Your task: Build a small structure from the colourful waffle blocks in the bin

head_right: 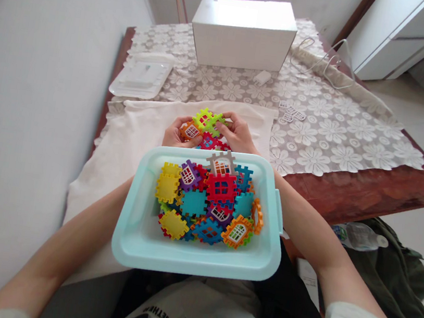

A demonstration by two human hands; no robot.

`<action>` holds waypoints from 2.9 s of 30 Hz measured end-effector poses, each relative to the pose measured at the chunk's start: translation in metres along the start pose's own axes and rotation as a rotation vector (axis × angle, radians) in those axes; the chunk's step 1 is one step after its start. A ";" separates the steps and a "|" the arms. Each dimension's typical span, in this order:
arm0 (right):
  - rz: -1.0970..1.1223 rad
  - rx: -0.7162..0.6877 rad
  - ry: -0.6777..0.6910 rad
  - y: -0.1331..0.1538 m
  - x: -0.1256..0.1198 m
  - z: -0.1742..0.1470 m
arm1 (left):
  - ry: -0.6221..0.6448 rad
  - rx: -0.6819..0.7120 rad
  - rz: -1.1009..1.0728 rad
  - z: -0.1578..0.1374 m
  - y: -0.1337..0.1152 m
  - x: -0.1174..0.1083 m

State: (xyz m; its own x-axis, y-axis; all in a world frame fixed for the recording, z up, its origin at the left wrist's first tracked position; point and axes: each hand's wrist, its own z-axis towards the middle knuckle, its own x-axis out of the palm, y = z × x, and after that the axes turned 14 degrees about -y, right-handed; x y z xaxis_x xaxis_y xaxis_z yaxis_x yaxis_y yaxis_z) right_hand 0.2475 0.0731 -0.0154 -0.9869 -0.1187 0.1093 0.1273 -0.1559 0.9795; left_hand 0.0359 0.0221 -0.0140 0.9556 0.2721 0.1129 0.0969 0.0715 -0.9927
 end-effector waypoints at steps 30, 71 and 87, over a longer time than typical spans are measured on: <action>-0.061 -0.043 -0.051 0.008 0.003 -0.008 | -0.240 0.042 -0.198 0.014 0.009 -0.006; -0.380 -0.361 0.121 0.005 0.004 -0.011 | -0.069 0.110 -0.141 0.010 0.013 -0.003; -0.283 -0.307 0.245 0.012 0.000 -0.006 | 0.092 -0.262 -0.250 -0.004 -0.007 0.001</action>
State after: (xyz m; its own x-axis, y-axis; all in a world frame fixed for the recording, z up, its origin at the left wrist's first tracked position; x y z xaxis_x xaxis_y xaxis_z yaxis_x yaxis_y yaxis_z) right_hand 0.2493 0.0657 -0.0045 -0.9394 -0.2512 -0.2332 -0.0831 -0.4931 0.8660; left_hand 0.0370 0.0181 -0.0068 0.9131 0.1893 0.3612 0.3875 -0.1265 -0.9132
